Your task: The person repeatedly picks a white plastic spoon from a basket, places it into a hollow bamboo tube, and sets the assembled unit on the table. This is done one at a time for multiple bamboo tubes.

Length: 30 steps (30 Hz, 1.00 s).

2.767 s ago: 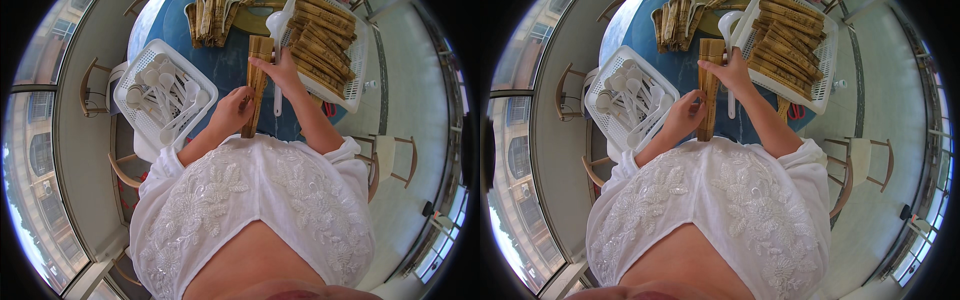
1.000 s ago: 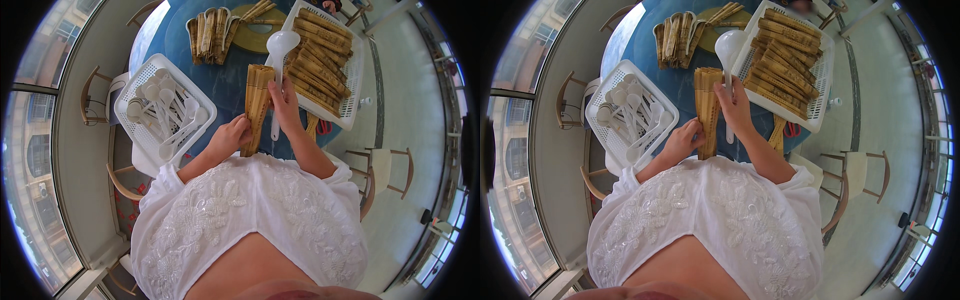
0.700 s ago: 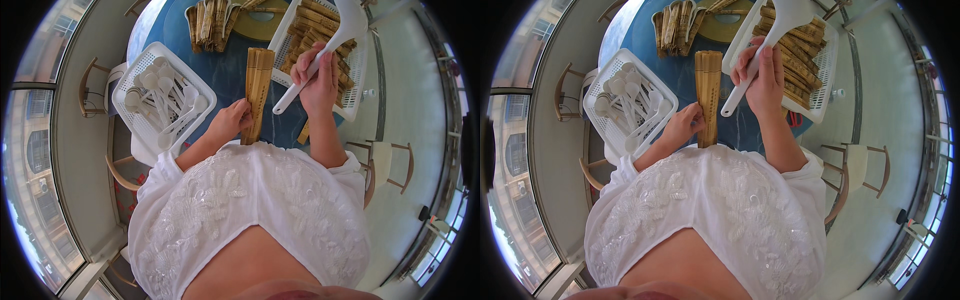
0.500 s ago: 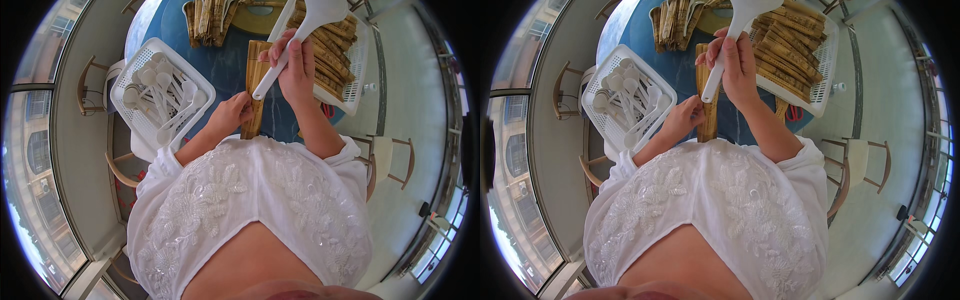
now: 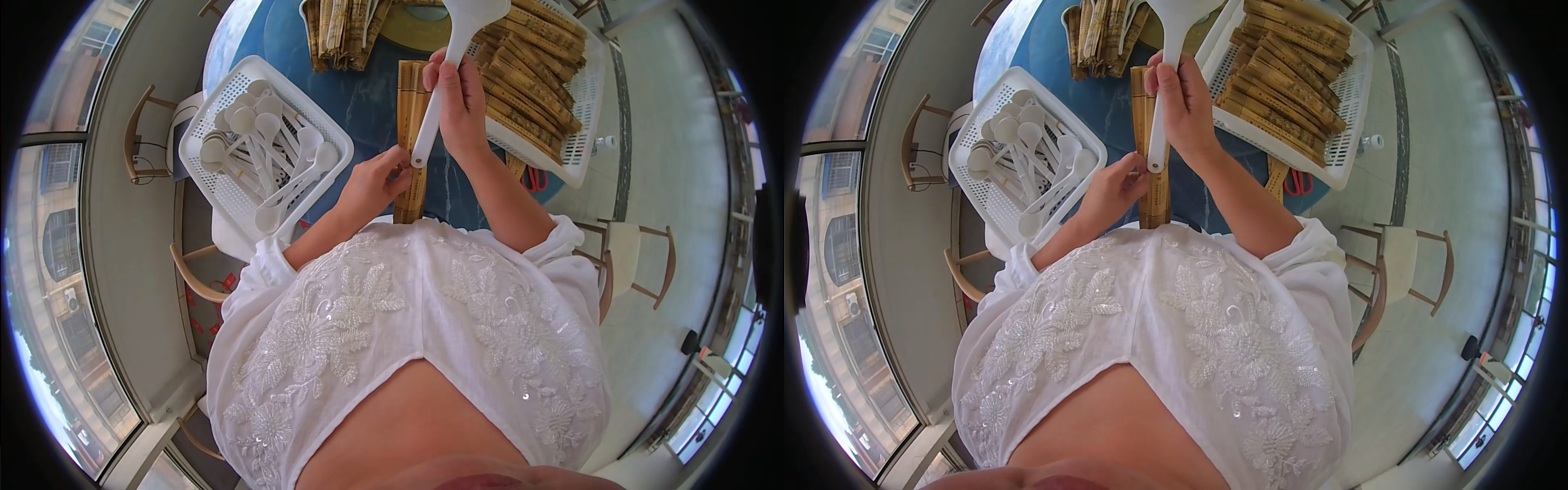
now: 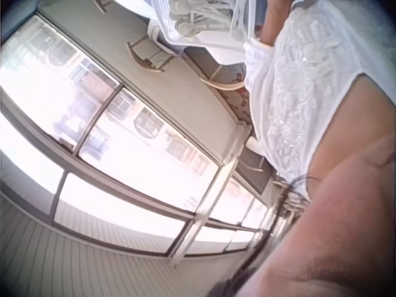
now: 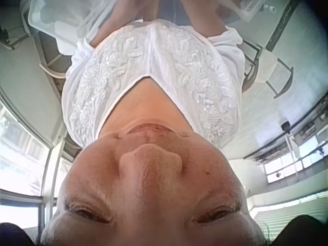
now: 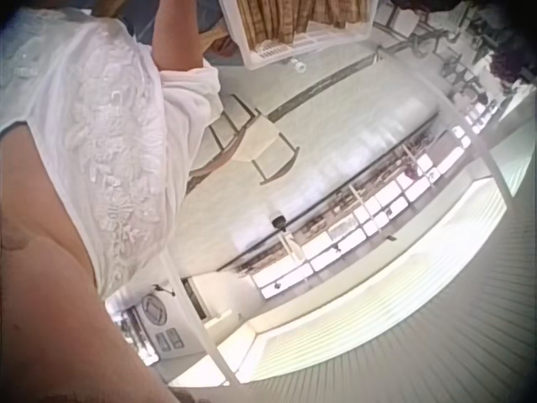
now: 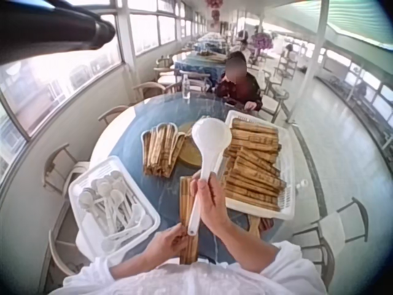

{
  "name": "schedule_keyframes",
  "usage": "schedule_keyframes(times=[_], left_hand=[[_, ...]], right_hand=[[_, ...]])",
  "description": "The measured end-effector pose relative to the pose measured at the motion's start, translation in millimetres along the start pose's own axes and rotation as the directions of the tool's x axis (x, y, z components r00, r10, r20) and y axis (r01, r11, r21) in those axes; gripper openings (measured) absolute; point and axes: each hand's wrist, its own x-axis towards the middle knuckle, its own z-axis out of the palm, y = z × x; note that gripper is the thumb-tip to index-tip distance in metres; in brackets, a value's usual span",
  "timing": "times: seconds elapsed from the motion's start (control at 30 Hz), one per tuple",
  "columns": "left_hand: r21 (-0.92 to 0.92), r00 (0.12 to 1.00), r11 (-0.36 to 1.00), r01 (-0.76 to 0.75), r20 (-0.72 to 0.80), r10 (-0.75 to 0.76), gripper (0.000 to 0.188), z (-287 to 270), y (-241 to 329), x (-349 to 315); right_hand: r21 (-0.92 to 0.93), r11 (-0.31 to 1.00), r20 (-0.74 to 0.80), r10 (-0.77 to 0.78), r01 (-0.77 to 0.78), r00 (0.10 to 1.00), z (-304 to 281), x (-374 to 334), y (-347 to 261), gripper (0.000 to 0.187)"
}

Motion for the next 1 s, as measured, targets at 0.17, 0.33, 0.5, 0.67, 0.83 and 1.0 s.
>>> schedule_keyframes(times=[0.17, 0.33, 0.5, 0.67, 0.83, 1.0], left_hand=[[-0.003, 1.000, 1.000, 0.003, 0.001, -0.003, 0.014, -2, 5, -1], [-0.010, 0.999, 0.999, -0.040, 0.000, 0.040, 0.012, -3, 6, -4], [-0.024, 0.997, 0.996, -0.080, -0.006, 0.080, 0.012, -3, 4, -7], [-0.011, 0.994, 0.994, -0.107, -0.003, 0.107, 0.013, -1, -2, -10], [-0.070, 0.998, 0.996, -0.051, 0.018, 0.053, 0.011, -3, -4, -12], [-0.118, 0.999, 0.993, -0.009, 0.048, 0.014, 0.013, -8, -4, -14]], right_hand=[[0.025, 0.999, -0.128, -0.037, 0.041, 0.991, 7, 2, 6, 0.022], [0.019, 0.996, -0.153, -0.083, 0.087, 0.985, 11, 1, 10, 0.021], [0.010, 0.994, -0.156, -0.103, 0.106, 0.982, 14, -1, 11, 0.020], [-0.007, 0.996, -0.114, -0.092, 0.092, 0.989, 18, -4, 14, 0.021], [-0.179, 0.981, -0.041, -0.082, 0.074, 0.996, 18, -2, 13, 0.023], [-0.665, 0.712, 0.191, -0.130, 0.226, 0.973, 2, 1, 18, 0.017]])
